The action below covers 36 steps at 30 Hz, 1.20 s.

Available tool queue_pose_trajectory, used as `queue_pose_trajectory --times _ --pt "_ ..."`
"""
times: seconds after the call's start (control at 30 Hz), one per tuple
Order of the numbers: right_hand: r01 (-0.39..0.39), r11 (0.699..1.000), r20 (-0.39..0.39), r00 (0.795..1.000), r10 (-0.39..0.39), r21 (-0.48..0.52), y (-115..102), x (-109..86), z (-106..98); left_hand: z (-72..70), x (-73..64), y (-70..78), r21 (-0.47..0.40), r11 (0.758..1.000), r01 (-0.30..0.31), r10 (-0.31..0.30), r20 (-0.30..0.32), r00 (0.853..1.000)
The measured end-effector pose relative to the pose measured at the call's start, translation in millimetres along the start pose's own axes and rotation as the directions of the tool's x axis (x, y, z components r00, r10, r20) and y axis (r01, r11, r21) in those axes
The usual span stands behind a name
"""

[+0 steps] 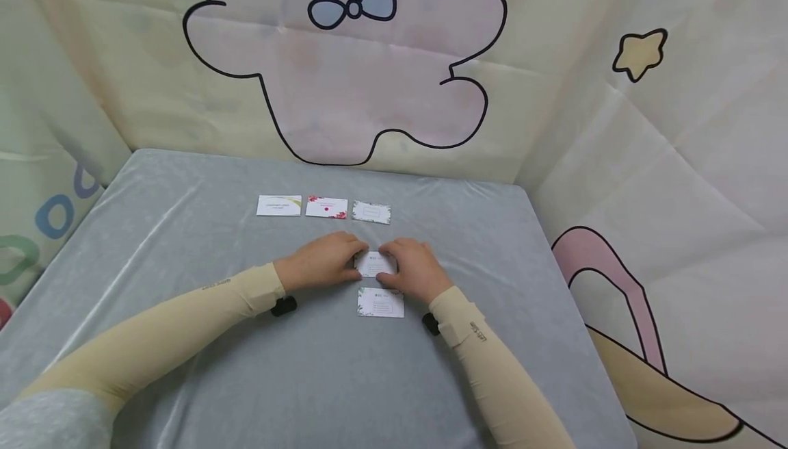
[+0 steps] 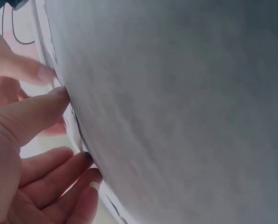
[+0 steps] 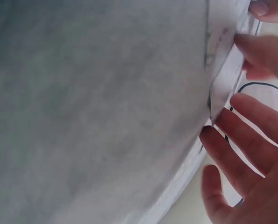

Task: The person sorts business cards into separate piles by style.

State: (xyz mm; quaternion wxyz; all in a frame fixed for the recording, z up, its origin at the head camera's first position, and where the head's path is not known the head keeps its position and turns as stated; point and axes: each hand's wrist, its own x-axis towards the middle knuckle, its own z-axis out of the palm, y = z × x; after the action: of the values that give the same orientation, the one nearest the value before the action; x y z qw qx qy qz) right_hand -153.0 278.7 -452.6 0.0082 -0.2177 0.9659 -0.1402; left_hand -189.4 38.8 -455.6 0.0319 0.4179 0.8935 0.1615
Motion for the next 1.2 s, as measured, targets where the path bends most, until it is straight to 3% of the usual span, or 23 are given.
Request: queue_pose_trajectory --times 0.2,0.4,0.67,0.8,1.03,1.2 --pt "-0.001 1.000 0.020 1.000 0.000 0.020 -0.9 -2.2 -2.6 1.2 0.2 -2.3 0.026 0.999 -0.024 0.024 -0.005 1.000" --pt "0.026 0.999 0.009 1.000 -0.026 0.031 -0.7 -2.4 -1.5 0.7 -0.4 -2.8 -0.010 1.000 -0.023 0.023 0.000 1.000" --pt "-0.016 0.999 0.034 0.999 0.015 0.046 -1.5 -0.2 -2.2 -2.4 0.5 -4.4 -0.022 1.000 -0.015 0.015 0.008 1.000" --pt "-0.035 0.997 0.047 0.998 0.032 0.062 -0.1 5.0 -2.6 -5.2 3.3 -13.3 -0.052 0.999 0.005 -0.005 -0.003 1.000" --pt "-0.029 0.998 -0.023 0.999 0.030 0.048 13.8 36.5 -6.4 -16.6 30.3 -40.3 0.021 1.000 0.016 -0.015 -0.050 0.999" --pt "-0.117 0.988 -0.038 0.992 0.122 0.103 25.8 67.1 -10.0 -25.4 56.9 -60.1 0.024 0.998 0.057 -0.055 -0.067 0.996"
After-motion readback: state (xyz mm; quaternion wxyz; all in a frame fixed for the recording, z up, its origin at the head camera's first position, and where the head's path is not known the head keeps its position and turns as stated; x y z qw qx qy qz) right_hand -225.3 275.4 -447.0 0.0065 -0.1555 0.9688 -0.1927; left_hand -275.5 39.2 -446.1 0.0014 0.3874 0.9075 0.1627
